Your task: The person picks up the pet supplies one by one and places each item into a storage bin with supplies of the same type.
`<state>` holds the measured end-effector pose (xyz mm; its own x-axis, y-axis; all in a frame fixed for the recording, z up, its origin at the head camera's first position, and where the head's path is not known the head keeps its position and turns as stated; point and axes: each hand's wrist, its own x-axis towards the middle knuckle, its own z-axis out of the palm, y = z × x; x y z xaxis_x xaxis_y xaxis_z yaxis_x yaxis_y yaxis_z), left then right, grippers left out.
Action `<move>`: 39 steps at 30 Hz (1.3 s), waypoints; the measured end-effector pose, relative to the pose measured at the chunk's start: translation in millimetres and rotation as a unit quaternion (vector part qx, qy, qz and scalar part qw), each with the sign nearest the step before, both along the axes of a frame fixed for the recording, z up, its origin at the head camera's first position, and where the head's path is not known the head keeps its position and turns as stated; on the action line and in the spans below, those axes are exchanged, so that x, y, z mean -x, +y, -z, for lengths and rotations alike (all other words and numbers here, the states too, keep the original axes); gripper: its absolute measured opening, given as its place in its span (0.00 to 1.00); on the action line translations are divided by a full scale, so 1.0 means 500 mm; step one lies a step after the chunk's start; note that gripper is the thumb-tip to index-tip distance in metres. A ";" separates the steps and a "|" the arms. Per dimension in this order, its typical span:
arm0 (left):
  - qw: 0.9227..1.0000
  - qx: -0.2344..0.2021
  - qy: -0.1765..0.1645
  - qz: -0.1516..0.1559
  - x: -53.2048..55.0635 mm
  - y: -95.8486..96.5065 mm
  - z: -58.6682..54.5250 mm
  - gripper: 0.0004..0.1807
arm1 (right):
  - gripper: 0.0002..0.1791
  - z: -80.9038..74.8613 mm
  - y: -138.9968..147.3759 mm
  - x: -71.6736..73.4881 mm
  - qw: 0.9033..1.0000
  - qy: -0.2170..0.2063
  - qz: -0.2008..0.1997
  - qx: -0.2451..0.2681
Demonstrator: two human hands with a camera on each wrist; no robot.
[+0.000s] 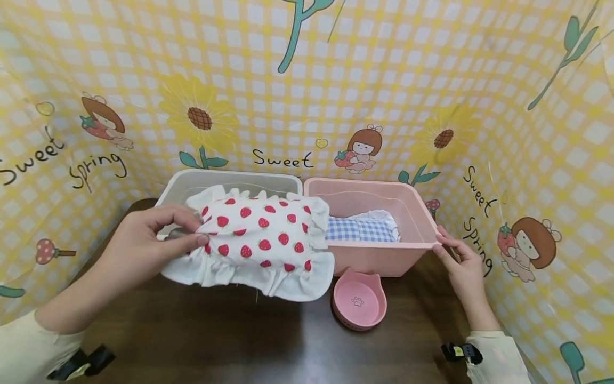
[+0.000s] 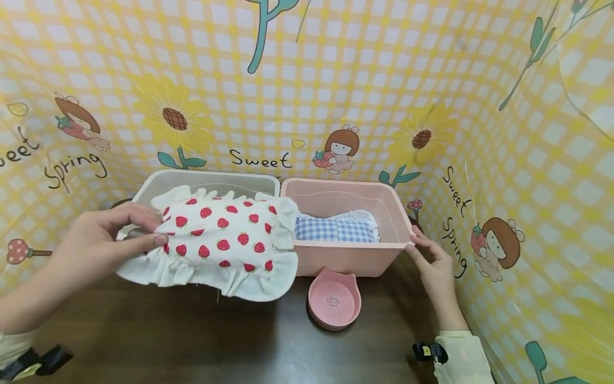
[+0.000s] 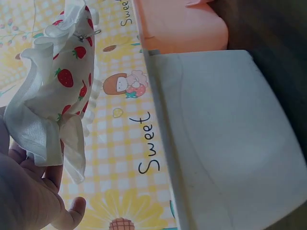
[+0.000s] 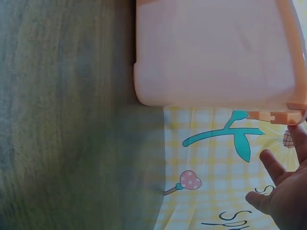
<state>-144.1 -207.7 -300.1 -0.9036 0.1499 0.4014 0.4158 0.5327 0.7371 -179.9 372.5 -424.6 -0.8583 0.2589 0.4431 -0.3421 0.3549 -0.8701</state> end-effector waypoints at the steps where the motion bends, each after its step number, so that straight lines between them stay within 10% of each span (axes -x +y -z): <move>1: 1.000 0.000 0.001 0.004 0.008 0.007 -0.006 0.07 | 0.15 0.007 0.004 0.006 1.000 0.005 0.000 0.004; 25: 0.997 0.000 -0.074 0.002 0.145 0.124 -0.085 0.19 | 0.16 0.002 -0.002 0.000 0.999 -0.022 0.018 -0.020; 39: 0.994 -0.074 -0.066 0.051 0.223 0.222 -0.055 0.11 | 0.16 -0.014 -0.017 -0.014 0.999 -0.020 0.022 -0.026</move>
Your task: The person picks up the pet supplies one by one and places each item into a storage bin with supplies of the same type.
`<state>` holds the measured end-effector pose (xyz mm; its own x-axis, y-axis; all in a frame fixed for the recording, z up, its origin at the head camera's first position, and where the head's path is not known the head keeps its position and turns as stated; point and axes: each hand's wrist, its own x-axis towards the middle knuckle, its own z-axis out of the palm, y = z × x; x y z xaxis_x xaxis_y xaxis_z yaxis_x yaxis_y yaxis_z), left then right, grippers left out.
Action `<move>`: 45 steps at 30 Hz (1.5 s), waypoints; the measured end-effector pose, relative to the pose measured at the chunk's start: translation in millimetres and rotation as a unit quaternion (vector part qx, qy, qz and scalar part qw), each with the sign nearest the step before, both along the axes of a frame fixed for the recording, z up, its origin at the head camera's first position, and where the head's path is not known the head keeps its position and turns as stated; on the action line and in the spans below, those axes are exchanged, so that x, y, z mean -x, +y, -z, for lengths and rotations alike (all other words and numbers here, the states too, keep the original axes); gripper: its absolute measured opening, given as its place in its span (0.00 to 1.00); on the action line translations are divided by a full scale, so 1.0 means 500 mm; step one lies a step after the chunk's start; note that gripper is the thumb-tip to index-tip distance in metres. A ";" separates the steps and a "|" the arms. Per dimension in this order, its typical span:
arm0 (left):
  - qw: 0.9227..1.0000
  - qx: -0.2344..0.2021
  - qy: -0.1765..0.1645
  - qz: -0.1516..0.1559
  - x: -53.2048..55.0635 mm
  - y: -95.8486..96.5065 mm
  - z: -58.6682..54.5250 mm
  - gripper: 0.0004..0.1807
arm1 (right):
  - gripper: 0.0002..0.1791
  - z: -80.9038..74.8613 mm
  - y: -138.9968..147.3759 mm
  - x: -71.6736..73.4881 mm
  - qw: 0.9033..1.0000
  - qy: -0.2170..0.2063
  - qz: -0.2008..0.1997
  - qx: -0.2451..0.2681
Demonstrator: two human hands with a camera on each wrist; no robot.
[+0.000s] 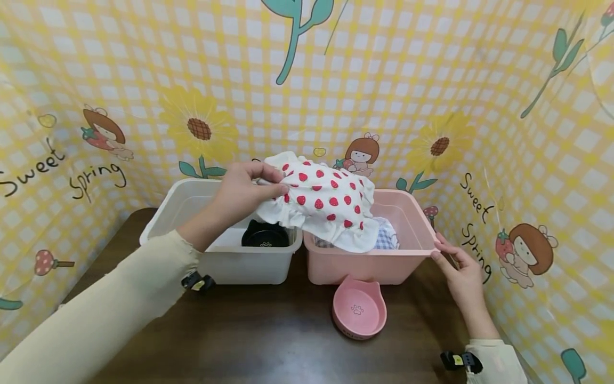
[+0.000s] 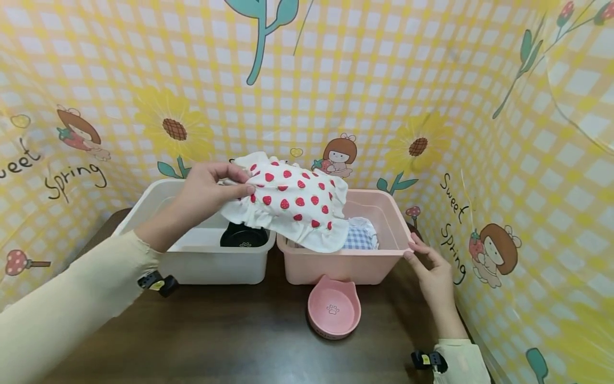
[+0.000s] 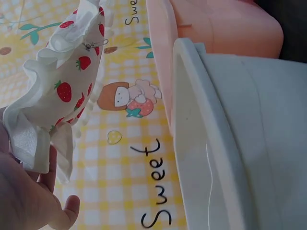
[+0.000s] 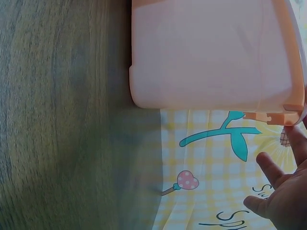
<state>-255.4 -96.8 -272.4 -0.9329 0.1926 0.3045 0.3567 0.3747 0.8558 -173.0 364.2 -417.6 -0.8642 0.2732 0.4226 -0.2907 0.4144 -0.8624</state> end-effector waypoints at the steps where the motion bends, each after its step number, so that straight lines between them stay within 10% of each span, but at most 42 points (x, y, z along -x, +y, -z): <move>1: 1.000 -0.005 -0.001 0.004 0.003 0.008 0.001 0.11 | 0.16 -0.001 -0.001 0.000 1.000 0.001 -0.001 0.003; 26: 0.999 0.012 0.017 0.032 0.102 0.162 0.062 0.08 | 0.16 0.055 0.025 0.035 1.000 0.010 -0.008 0.021; 45: 0.998 0.067 -0.013 0.015 0.124 0.255 0.147 0.09 | 0.16 0.043 0.036 0.032 1.000 0.005 0.000 0.030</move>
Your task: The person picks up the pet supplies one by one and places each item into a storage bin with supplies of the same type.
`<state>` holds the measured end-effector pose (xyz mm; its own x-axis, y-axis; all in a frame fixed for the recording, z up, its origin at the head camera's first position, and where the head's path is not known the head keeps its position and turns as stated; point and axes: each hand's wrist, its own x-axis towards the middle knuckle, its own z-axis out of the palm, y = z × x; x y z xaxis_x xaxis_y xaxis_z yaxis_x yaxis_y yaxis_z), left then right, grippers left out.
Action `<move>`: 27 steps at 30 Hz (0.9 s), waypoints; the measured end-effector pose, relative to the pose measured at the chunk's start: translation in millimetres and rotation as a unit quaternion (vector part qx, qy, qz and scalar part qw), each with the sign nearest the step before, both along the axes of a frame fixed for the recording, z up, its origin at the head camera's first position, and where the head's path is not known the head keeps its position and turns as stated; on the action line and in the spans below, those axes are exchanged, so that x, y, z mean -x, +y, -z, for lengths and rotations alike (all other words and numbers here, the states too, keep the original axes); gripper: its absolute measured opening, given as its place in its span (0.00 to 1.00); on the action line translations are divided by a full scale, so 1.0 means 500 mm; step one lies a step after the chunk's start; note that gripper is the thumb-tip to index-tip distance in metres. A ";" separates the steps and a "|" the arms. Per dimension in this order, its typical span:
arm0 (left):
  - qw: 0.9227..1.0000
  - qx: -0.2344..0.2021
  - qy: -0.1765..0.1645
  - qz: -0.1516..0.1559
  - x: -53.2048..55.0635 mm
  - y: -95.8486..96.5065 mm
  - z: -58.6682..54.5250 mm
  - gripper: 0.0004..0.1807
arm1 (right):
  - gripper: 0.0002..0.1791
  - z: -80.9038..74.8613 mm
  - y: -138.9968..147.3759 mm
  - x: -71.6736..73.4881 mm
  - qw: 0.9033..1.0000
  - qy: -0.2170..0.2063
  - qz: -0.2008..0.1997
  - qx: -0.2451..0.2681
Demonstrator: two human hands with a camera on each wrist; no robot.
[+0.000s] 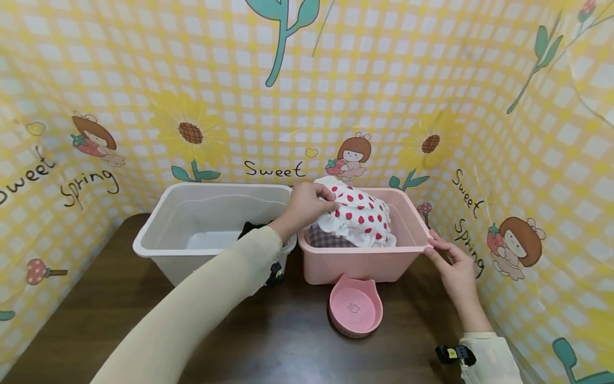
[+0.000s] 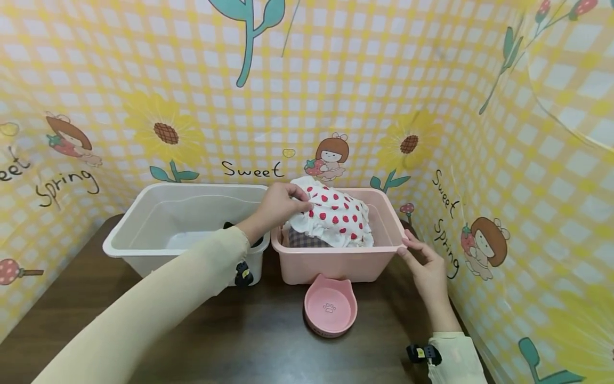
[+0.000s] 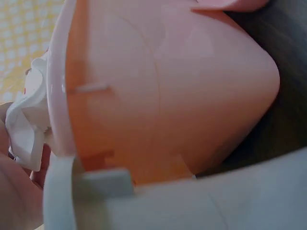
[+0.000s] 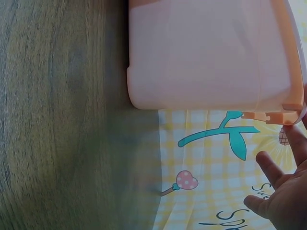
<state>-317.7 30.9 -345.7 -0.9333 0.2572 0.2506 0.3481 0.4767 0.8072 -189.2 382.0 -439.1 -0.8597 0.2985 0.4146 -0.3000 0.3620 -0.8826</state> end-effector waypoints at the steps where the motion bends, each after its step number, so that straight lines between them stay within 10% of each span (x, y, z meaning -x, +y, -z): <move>1: 1.000 0.003 -0.003 0.003 0.001 0.006 0.000 0.09 | 0.16 0.000 0.001 0.000 1.000 0.002 0.002 0.001; 15: 0.987 0.155 0.034 0.030 0.009 0.053 -0.001 0.10 | 0.16 -0.003 0.002 -0.007 1.000 0.015 -0.006 0.009; 22: 0.991 0.132 0.009 0.028 -0.004 0.069 0.009 0.10 | 0.16 -0.007 0.001 -0.005 1.000 0.008 -0.002 -0.003; 27: 0.975 0.213 -0.004 0.060 -0.018 0.059 0.005 0.09 | 0.16 -0.006 0.003 -0.002 1.000 0.010 -0.006 -0.018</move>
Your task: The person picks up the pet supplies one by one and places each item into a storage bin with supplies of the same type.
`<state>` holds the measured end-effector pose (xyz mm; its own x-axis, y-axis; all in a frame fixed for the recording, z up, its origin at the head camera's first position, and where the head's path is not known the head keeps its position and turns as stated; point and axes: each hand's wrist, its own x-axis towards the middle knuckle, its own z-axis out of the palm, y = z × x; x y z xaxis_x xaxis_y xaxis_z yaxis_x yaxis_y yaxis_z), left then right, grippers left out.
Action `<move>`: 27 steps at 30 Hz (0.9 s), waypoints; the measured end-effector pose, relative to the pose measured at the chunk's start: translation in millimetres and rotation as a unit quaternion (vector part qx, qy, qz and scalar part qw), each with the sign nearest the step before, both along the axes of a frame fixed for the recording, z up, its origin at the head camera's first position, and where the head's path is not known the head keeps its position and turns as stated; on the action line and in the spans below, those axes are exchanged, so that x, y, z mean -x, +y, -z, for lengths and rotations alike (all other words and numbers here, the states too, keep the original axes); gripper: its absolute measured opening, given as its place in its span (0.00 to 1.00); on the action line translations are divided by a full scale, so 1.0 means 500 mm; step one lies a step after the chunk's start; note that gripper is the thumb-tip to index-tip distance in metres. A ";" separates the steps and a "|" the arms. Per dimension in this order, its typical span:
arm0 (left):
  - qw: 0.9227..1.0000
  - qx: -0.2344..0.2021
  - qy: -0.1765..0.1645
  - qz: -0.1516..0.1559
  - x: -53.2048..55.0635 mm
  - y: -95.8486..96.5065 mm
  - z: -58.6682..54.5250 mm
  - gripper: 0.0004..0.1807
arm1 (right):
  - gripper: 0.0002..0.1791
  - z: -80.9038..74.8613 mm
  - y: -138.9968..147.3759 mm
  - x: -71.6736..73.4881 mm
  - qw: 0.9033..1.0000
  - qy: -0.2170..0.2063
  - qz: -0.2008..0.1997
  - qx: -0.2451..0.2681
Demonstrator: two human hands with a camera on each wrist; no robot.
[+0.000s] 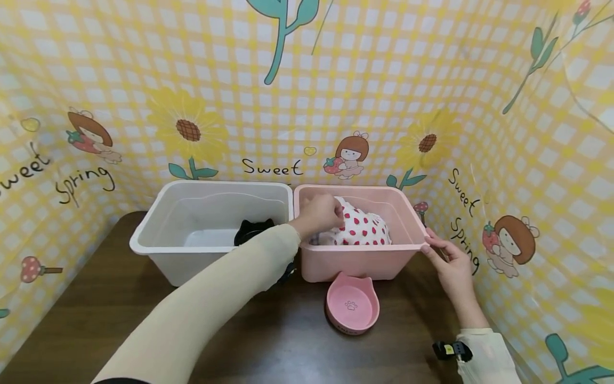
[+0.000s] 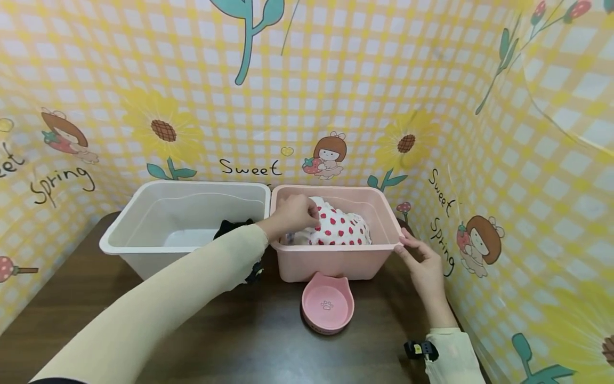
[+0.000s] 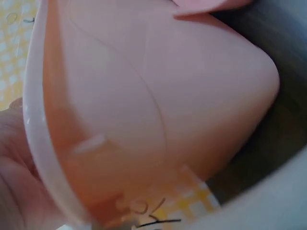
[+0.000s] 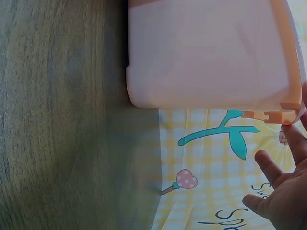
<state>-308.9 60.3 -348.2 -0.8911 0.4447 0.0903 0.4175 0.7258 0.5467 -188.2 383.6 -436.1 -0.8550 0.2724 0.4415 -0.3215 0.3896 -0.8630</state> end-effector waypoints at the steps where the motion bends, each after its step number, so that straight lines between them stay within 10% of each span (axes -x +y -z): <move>1: 1.000 0.016 0.002 0.009 -0.002 -0.005 -0.003 0.08 | 0.16 0.000 0.000 0.001 1.000 0.003 -0.001 0.003; 8: 0.999 0.028 0.014 0.034 0.000 -0.036 -0.027 0.06 | 0.16 -0.001 -0.001 0.002 1.000 0.010 0.000 0.018; 17: 0.995 -0.076 -0.006 0.062 -0.012 -0.085 -0.063 0.06 | 0.16 0.002 0.001 0.004 1.000 -0.005 0.006 0.004; 27: 0.968 -0.238 -0.046 0.070 -0.113 -0.137 -0.080 0.07 | 0.16 0.001 0.000 -0.003 0.999 -0.004 0.011 -0.045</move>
<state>-252.3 -8.4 -308.4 -0.8394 0.4888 0.2375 0.4266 0.3218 0.8453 -186.7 383.5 -436.7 -0.8528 0.2499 0.4585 -0.3061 0.4722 -0.8266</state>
